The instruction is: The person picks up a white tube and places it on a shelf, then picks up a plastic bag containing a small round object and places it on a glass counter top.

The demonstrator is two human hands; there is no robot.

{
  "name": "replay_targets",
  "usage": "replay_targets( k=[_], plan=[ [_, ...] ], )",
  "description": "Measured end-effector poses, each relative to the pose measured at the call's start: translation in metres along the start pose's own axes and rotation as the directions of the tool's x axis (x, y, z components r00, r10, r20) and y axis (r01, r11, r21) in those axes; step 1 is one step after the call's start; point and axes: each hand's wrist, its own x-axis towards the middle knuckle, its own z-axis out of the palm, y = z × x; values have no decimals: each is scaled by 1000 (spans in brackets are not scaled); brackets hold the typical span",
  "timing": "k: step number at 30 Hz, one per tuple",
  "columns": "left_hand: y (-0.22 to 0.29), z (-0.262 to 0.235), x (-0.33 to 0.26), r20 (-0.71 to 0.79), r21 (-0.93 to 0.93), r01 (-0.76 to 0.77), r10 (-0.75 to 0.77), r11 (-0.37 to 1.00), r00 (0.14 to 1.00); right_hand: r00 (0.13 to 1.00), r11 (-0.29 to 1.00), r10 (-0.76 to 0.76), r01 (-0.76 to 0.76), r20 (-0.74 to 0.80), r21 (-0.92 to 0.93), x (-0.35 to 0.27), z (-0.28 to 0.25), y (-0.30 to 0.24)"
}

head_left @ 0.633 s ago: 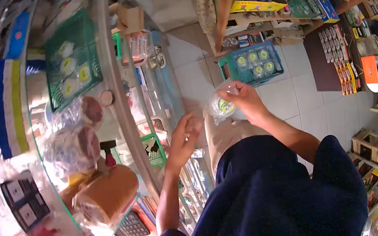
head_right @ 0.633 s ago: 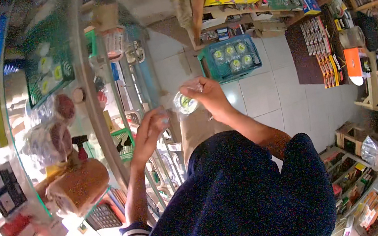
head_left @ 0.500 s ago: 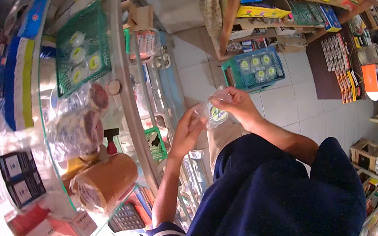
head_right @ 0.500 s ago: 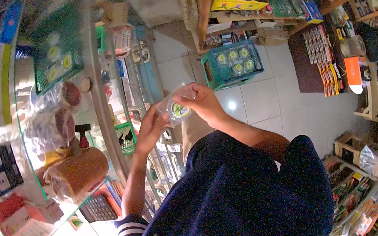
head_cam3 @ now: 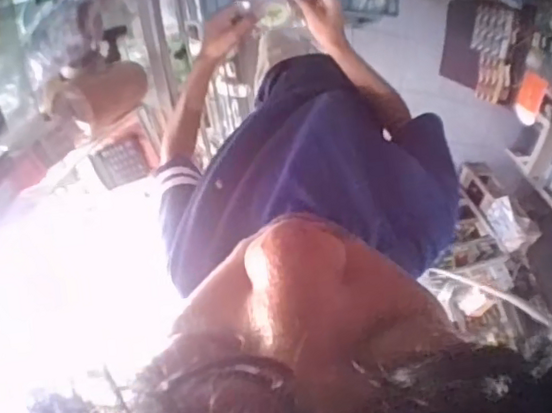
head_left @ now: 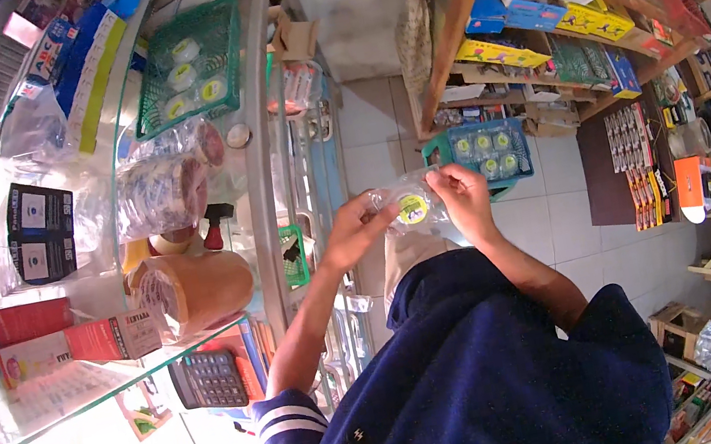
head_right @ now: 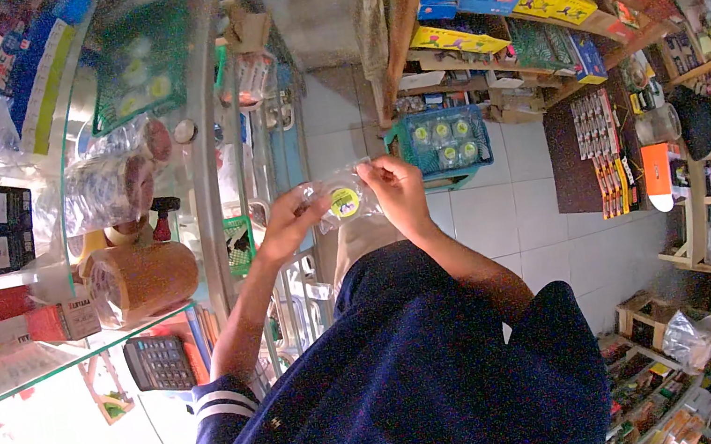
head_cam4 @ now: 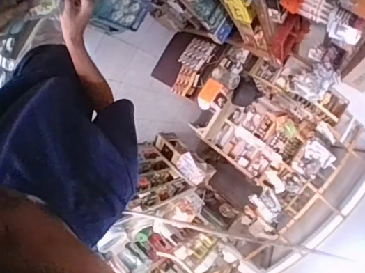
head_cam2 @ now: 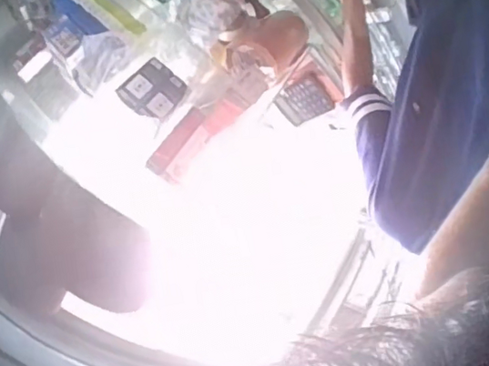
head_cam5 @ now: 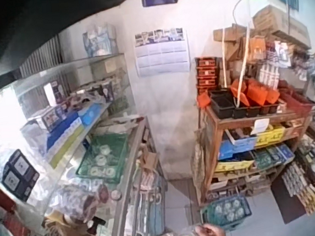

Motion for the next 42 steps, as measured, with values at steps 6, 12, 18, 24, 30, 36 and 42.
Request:
replay_targets(
  k=[6, 12, 18, 24, 30, 36, 42],
  plan=[
    [-6, -4, 2, 49, -58, 39, -36, 998, 998, 985, 962, -166, 151, -45, -227, -2, 2, -15],
    [-15, -15, 9, -13, -102, 106, -108, 989, 994, 999, 997, -31, 33, 30, -73, 0, 2, 3],
    [-12, -21, 10, -95, -240, 74, -99, 968, 991, 924, 978, 190, -147, 333, -151, -11, -2, -3],
    [-9, -24, 10, -56, -336, 94, -120, 937, 991, 934, 976, 147, -191, 324, 108, -11, -3, -2],
    [-9, -24, 11, -46, -314, 101, -122, 944, 992, 957, 977, 77, -129, 279, 170, -11, -3, 1],
    [-11, -23, 12, -75, -253, 83, -105, 964, 992, 931, 982, 159, -183, 329, 44, -8, -3, -3],
    [-10, -18, 11, 32, -55, 77, -75, 996, 997, 937, 990, 134, -139, 323, -7, -6, -4, 11]
  ],
)
